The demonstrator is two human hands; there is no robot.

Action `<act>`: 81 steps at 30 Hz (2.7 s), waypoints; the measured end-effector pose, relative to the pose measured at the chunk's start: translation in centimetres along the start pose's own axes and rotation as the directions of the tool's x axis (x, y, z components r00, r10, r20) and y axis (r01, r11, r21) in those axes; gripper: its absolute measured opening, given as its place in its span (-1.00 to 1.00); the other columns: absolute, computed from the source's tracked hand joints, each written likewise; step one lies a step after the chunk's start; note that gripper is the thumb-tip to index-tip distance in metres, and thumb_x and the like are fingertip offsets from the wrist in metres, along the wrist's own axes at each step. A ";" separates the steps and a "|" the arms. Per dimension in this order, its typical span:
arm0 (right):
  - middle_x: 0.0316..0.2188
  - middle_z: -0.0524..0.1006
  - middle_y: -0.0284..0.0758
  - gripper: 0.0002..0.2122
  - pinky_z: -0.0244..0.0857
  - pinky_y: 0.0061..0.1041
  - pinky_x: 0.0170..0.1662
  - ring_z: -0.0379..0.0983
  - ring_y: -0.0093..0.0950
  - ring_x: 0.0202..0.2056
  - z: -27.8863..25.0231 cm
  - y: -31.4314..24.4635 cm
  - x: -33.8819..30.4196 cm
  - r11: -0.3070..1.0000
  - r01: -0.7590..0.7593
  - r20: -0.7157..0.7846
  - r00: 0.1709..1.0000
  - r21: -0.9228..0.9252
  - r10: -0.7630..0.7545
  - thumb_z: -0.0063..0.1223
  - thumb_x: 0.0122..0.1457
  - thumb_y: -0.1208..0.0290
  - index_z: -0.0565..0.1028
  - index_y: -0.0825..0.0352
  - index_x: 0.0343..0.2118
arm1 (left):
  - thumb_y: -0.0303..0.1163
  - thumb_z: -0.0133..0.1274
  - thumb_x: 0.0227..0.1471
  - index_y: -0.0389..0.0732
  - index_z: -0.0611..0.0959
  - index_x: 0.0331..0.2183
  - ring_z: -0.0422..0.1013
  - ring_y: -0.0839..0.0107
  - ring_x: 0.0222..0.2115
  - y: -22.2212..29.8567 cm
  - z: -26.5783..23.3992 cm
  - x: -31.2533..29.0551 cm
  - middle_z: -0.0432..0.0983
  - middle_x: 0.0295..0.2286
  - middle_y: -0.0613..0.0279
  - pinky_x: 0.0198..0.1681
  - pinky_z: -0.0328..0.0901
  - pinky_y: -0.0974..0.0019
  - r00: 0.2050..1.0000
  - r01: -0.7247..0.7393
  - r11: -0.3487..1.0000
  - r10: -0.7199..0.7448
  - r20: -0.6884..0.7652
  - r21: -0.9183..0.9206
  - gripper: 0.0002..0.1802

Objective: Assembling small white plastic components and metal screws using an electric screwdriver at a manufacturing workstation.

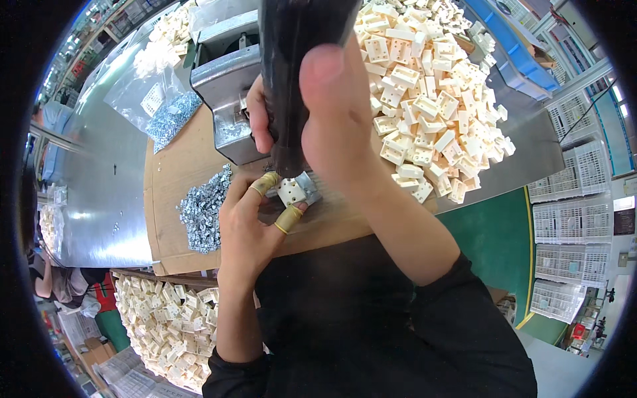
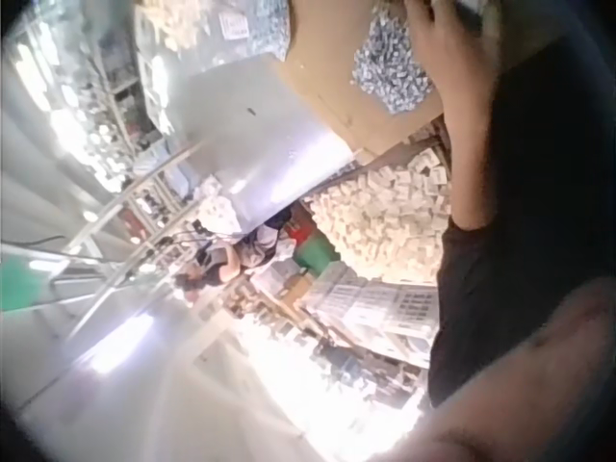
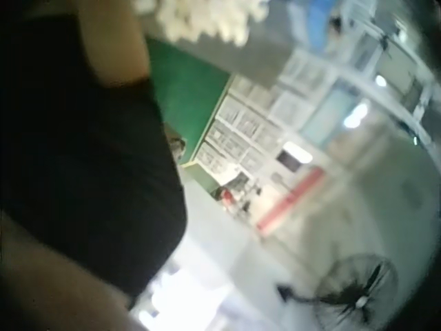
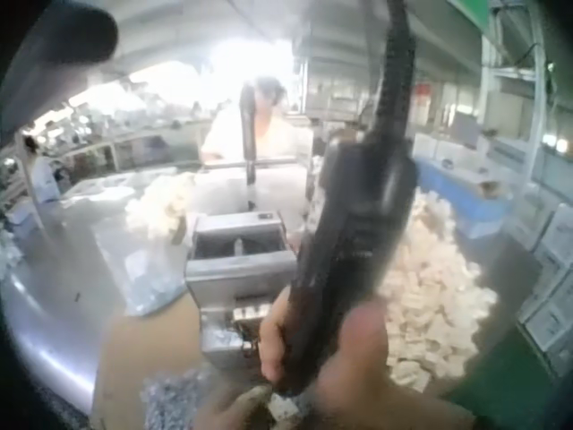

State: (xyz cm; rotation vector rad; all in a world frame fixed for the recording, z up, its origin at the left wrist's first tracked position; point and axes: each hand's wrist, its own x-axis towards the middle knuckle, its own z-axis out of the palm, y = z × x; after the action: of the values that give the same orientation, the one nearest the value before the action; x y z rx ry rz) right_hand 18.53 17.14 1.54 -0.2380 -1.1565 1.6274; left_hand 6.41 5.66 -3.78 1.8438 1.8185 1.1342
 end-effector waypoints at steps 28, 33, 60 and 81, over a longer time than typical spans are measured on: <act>-0.60 0.42 -0.48 -0.67 0.22 -0.68 -0.58 0.33 -0.75 -0.63 1.3 1.0 0.5 0.984 0.174 0.178 0.970 -0.026 -0.167 0.18 0.28 0.16 0.41 0.30 -0.09 | -0.06 0.36 -0.15 -0.09 0.74 -0.40 0.56 0.21 -0.48 -1.2 1.7 1.7 0.61 -0.49 0.21 -0.42 0.41 0.20 0.975 -0.221 0.896 0.214 0.061 0.385 -0.67; -0.54 0.50 -0.42 -0.55 0.28 -0.67 -0.54 0.42 -0.72 -0.58 1.6 1.0 0.7 0.972 0.172 0.255 0.958 -0.160 -0.127 0.18 0.27 0.09 0.36 0.32 0.02 | -0.08 0.36 -0.18 -0.08 0.75 -0.37 0.57 0.21 -0.46 -1.2 1.5 1.4 0.62 -0.46 0.21 -0.42 0.42 0.21 0.989 -0.147 0.911 0.132 0.066 0.385 -0.66; -0.16 0.55 -0.33 -0.89 0.39 -0.61 -0.21 0.47 -0.64 -0.28 -8.9 -9.4 -4.3 0.412 -0.104 -0.062 0.991 -0.905 0.115 0.22 0.15 0.58 0.55 0.40 -0.28 | -0.44 0.29 -0.02 -0.15 0.72 -0.29 0.51 0.21 -0.49 -0.8 -6.6 -4.4 0.54 -0.39 0.29 -0.44 0.38 0.22 0.993 0.110 0.923 -0.090 -0.072 0.370 -0.82; -0.24 0.57 -0.38 -0.78 0.43 -0.59 -0.13 0.53 -0.62 -0.20 -5.9 -1.8 -5.1 0.671 -0.373 -0.077 0.901 -0.641 0.428 0.28 0.15 0.55 0.53 0.35 -0.15 | -0.64 0.16 0.03 -0.34 0.67 -0.30 0.33 0.73 -0.63 0.6 -0.9 -1.1 0.57 -0.42 0.34 -0.59 0.20 0.57 0.925 0.345 0.846 -0.380 -0.006 -0.406 -0.88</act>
State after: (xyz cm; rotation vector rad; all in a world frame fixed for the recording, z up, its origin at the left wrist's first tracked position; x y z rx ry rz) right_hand 25.57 16.13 -2.05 -0.9451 -1.8078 1.5496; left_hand 6.31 4.24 -3.11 1.1762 1.7217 1.3276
